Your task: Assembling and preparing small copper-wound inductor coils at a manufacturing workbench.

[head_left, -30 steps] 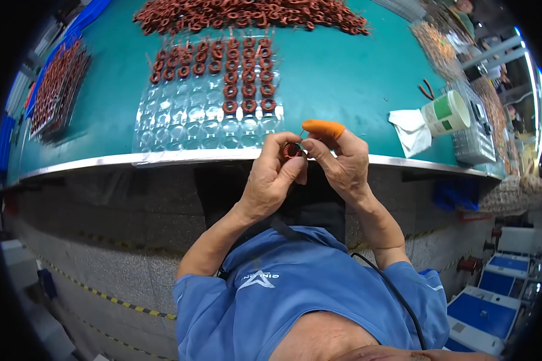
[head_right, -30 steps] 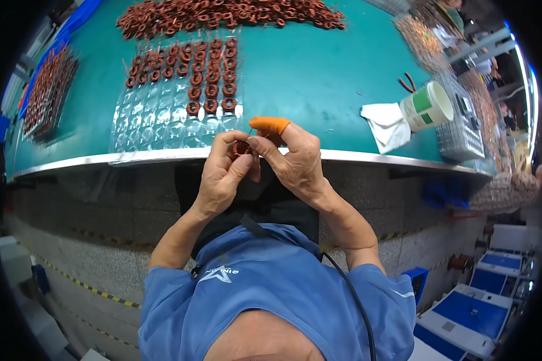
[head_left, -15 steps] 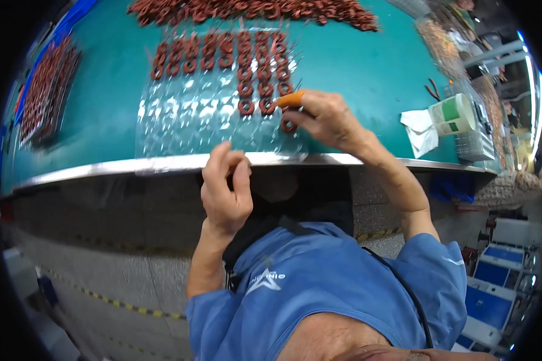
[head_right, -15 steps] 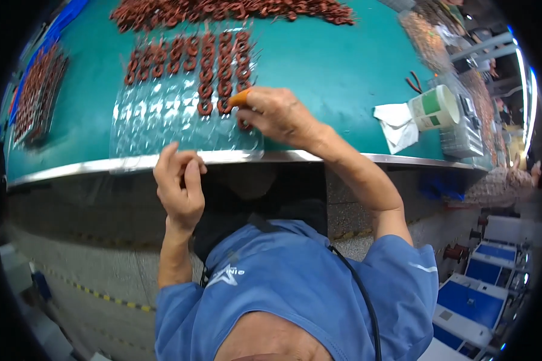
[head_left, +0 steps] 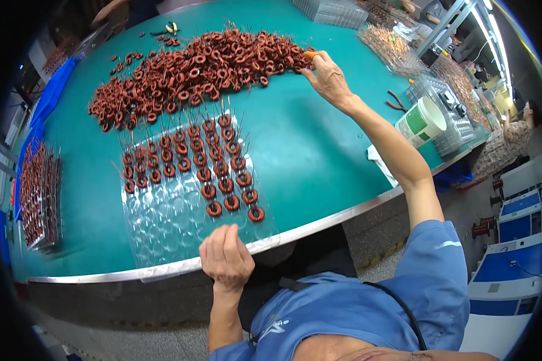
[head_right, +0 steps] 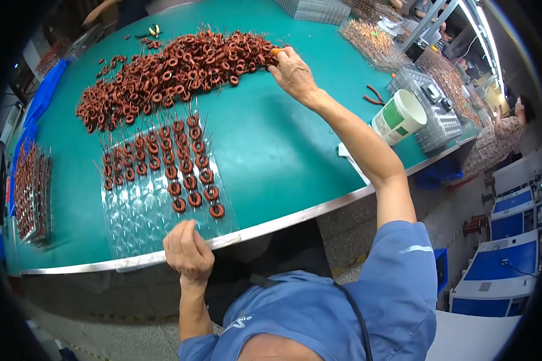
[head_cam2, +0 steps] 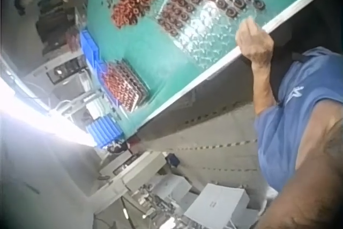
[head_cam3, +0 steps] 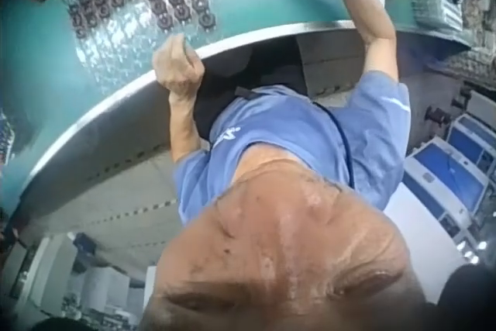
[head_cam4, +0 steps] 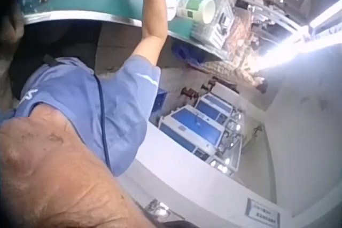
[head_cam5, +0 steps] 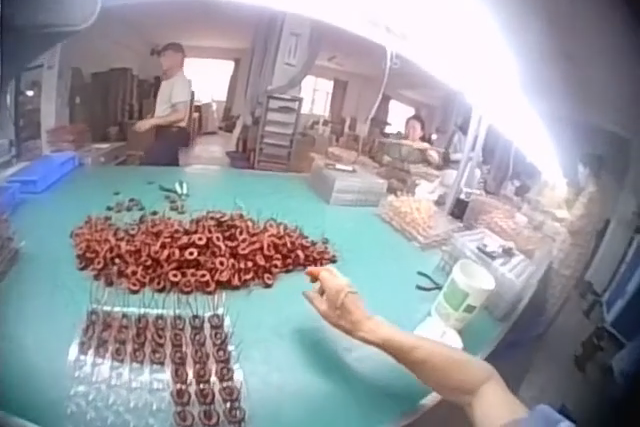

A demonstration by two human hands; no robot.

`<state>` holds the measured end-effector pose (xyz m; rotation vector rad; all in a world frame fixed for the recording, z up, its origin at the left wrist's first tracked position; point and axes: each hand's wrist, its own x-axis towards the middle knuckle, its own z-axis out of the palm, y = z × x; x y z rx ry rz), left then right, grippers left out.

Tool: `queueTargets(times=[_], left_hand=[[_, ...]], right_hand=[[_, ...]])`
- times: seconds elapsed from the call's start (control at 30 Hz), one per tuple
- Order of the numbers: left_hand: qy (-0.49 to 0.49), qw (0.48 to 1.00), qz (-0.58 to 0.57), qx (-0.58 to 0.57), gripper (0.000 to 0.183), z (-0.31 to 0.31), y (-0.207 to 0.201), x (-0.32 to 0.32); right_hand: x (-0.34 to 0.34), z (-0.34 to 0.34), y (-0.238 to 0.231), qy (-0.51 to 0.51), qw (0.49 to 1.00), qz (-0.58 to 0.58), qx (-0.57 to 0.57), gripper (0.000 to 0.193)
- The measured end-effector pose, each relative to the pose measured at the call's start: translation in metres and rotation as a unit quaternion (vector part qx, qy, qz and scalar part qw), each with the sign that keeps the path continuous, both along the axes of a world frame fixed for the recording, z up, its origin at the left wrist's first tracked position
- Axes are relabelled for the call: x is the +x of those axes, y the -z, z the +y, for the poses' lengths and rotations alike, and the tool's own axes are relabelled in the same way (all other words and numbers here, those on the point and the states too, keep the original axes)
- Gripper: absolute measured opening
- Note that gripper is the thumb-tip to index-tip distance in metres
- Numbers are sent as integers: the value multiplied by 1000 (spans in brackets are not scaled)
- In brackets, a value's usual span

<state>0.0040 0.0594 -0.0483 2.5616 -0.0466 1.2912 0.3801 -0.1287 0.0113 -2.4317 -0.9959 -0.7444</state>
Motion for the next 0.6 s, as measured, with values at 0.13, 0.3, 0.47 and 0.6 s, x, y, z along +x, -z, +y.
queueTargets(times=[0.13, 0.3, 0.47, 0.6], left_hand=[[-4, 1000, 13, 9, 22, -4, -5, 6], [-43, 998, 48, 2, 21, -6, -4, -1], [-36, 998, 50, 9, 20, -11, -2, -2], [-48, 997, 58, 1, 22, -10, 0, -6]], right_hand=[[70, 0, -6, 20, 996, -82, 22, 35], [98, 44, 21, 7, 999, -12, -30, 21], [98, 23, 8, -39, 998, 46, -4, 27], [65, 25, -11, -6, 966, 119, 229, 35]])
